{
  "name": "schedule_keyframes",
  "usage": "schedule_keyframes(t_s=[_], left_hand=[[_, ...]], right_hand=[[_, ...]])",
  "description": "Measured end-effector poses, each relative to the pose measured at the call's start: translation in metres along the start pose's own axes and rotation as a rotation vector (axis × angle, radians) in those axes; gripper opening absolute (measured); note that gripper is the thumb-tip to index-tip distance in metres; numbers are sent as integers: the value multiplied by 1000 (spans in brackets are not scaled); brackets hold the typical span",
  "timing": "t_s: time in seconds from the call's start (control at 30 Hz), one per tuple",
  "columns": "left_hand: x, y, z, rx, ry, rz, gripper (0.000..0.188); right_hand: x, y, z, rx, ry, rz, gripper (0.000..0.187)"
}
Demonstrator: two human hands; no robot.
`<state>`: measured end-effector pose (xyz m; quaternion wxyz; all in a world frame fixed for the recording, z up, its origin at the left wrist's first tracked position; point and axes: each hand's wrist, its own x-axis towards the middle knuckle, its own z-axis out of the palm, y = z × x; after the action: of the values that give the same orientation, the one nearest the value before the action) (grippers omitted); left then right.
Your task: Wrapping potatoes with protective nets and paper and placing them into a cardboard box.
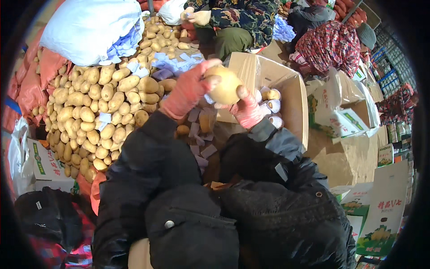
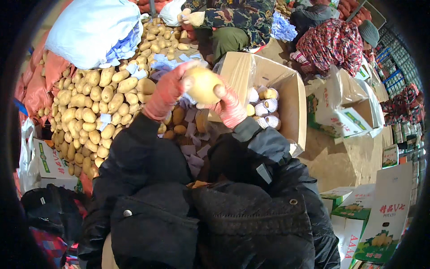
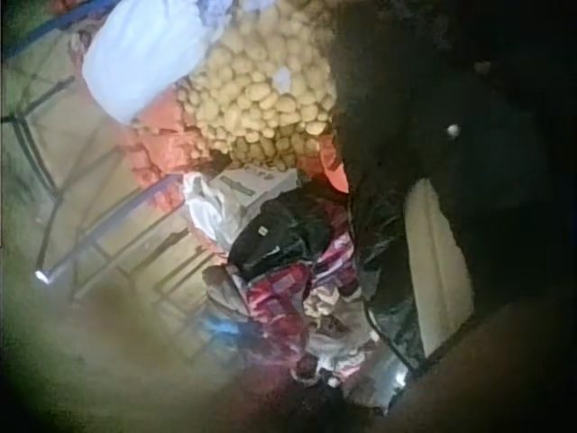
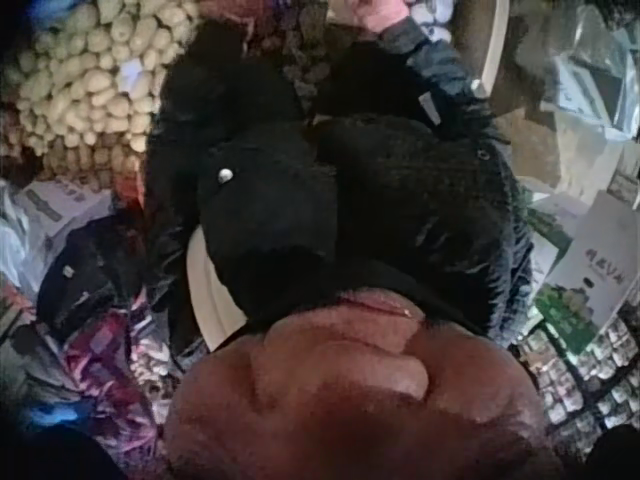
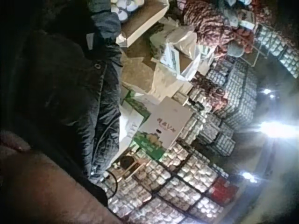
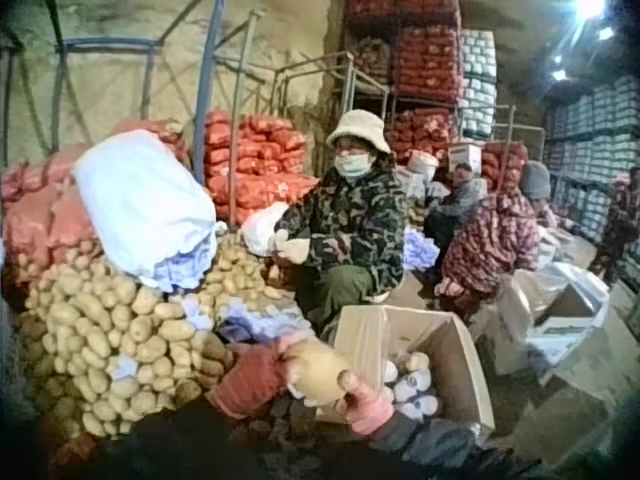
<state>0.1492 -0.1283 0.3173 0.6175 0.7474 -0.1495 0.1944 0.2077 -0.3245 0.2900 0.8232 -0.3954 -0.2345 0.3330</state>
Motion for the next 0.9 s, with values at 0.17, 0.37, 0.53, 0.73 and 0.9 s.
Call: schedule_keyframes(t_s=[0.17,0.37,0.53,0.73,0.9], left_hand=[[-6,4,19,-186,40,-31,52],[-4,2,33,-387,246,11,42],[-5,-10,11,-426,31,-8,54],[-11,-13,22,-752,176,-233,42],[-17,-50,-1,-610,275,-105,33]], right_hand=[[2,6,-1,-21,-70,-34,86],[1,13,-4,62,-12,16,87],[1,11,-3,317,-38,195,82],[5,18,-17,378,-184,240,74],[8,17,-5,344,-66,196,75]])
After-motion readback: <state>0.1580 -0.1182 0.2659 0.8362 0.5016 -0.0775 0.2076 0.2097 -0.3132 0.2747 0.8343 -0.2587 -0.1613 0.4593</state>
